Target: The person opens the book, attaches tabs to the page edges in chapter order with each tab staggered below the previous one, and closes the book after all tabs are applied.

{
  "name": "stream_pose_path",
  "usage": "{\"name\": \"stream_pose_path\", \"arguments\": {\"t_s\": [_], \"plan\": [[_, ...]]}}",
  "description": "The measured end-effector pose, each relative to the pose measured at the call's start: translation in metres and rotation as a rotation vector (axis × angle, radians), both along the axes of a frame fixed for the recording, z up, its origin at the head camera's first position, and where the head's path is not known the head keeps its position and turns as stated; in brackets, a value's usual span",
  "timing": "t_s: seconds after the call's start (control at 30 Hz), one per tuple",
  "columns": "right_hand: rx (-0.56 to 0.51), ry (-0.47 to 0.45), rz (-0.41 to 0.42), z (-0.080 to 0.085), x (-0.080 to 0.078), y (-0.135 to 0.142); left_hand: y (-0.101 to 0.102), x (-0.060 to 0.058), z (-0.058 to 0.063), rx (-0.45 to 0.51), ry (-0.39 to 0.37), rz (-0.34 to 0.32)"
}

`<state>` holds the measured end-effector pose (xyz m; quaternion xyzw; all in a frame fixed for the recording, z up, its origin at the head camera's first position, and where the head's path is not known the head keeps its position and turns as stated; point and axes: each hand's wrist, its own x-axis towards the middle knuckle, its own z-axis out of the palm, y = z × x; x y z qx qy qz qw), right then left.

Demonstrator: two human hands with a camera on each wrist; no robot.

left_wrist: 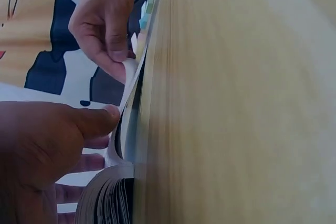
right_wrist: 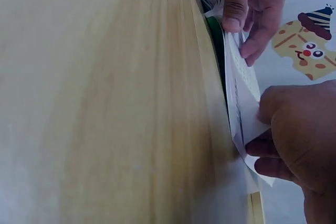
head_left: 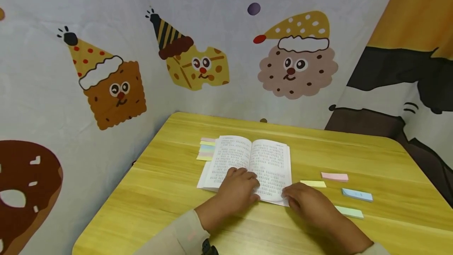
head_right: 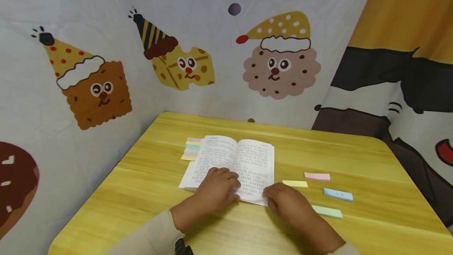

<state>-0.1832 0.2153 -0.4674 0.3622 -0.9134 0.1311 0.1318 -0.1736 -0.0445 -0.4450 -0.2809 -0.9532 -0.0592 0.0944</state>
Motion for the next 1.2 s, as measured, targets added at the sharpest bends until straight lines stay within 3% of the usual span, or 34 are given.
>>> {"name": "stream_pose_path", "arguments": {"t_s": [0.17, 0.37, 0.43, 0.5, 0.63, 0.7, 0.87, 0.93, 1.03, 1.2], "plan": [[-0.062, 0.127, -0.004, 0.006, 0.0, -0.001, 0.0, -0.002, -0.002, -0.005, 0.027, -0.032], [-0.259, 0.408, 0.102, 0.019, 0.0, -0.011, 0.0, -0.002, -0.004, -0.015, 0.022, -0.024], [-0.3, 0.464, 0.104, 0.022, 0.001, -0.015, 0.0, -0.003, -0.004, -0.018, 0.038, -0.002], [-0.287, 0.424, 0.076, 0.022, 0.002, -0.016, 0.001, -0.004, -0.004, -0.019, 0.073, 0.027], [-0.126, 0.191, 0.023, 0.015, 0.005, -0.014, 0.001, -0.005, -0.004, 0.021, 0.128, 0.114], [-0.05, 0.097, 0.016, 0.009, 0.005, -0.013, 0.0, -0.005, -0.005, 0.084, 0.166, 0.169], [0.005, 0.018, 0.003, 0.0, 0.005, -0.012, -0.006, -0.007, -0.006, 0.237, 0.431, 0.337], [0.018, 0.01, 0.002, 0.0, 0.005, -0.012, -0.008, -0.008, -0.002, 0.215, 0.462, 0.381], [0.028, 0.014, -0.001, -0.001, 0.004, -0.011, -0.008, -0.006, 0.005, 0.089, 0.355, 0.34], [0.028, 0.004, -0.003, -0.003, 0.004, -0.01, -0.005, 0.003, 0.003, -0.014, 0.103, 0.092]]}}
